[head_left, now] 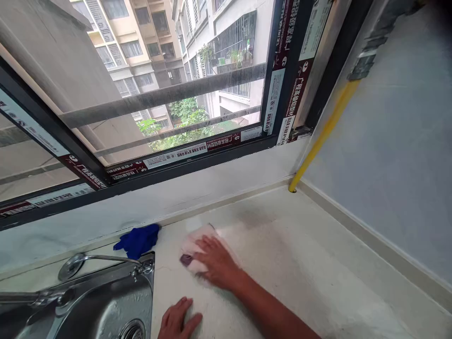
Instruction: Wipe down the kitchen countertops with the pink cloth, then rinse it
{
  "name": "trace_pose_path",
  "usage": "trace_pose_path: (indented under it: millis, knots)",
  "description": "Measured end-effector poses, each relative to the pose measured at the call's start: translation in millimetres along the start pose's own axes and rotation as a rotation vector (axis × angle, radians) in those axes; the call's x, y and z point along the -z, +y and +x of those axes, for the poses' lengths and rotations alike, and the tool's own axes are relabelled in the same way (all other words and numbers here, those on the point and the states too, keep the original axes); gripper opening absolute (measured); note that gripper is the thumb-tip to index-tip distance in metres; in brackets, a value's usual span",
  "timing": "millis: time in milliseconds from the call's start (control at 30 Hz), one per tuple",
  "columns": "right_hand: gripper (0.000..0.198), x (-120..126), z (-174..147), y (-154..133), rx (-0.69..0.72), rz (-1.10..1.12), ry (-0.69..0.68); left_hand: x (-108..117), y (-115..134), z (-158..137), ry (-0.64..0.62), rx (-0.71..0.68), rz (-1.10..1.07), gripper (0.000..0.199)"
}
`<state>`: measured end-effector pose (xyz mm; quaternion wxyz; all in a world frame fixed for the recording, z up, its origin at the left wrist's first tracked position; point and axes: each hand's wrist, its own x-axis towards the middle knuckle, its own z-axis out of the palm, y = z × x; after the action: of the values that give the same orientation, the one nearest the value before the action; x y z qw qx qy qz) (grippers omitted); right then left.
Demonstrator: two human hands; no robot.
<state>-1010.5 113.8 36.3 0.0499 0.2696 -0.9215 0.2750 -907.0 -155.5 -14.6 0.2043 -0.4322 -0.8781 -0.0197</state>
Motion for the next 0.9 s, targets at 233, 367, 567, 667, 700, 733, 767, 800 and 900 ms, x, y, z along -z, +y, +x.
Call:
trace_pose_path:
  millis: [233,367,567,667,700,733,767,800,900]
  knots:
    - [0.049,102.9,-80.6,152.6,-0.709,-0.379,0.220,3.0,6.6,3.5,0.002,-0.005,0.051,0.050]
    - [0.055,135.4,-85.9,188.7,-1.163,-0.451,0.380,0.8,8.7,5.0,0.017,-0.043,0.099,0.056]
    - [0.046,90.6,13.8,139.2,-0.947,-0.376,0.340,5.7,10.0,10.3,0.026,-0.033,0.115,0.060]
    - [0.041,51.2,50.8,90.9,-0.808,-0.312,0.284,7.2,10.1,12.4,0.044,-0.034,0.113,0.060]
    - [0.039,38.0,58.6,73.3,-0.736,-0.283,0.252,7.1,10.2,12.9,0.050,-0.032,0.112,0.060]
    - [0.037,24.9,65.0,55.2,-0.649,-0.253,0.215,6.7,10.3,13.2,0.056,-0.029,0.112,0.060]
    - [0.036,12.0,70.8,36.8,-0.553,-0.222,0.176,6.1,10.4,13.3,0.062,-0.026,0.112,0.060]
    - [0.036,-0.7,76.5,18.6,-0.456,-0.192,0.138,5.5,10.4,13.2,0.067,-0.023,0.114,0.058]
    - [0.044,-33.4,94.7,-28.1,-0.186,-0.115,0.048,3.9,10.0,12.0,0.077,-0.026,0.127,0.054]
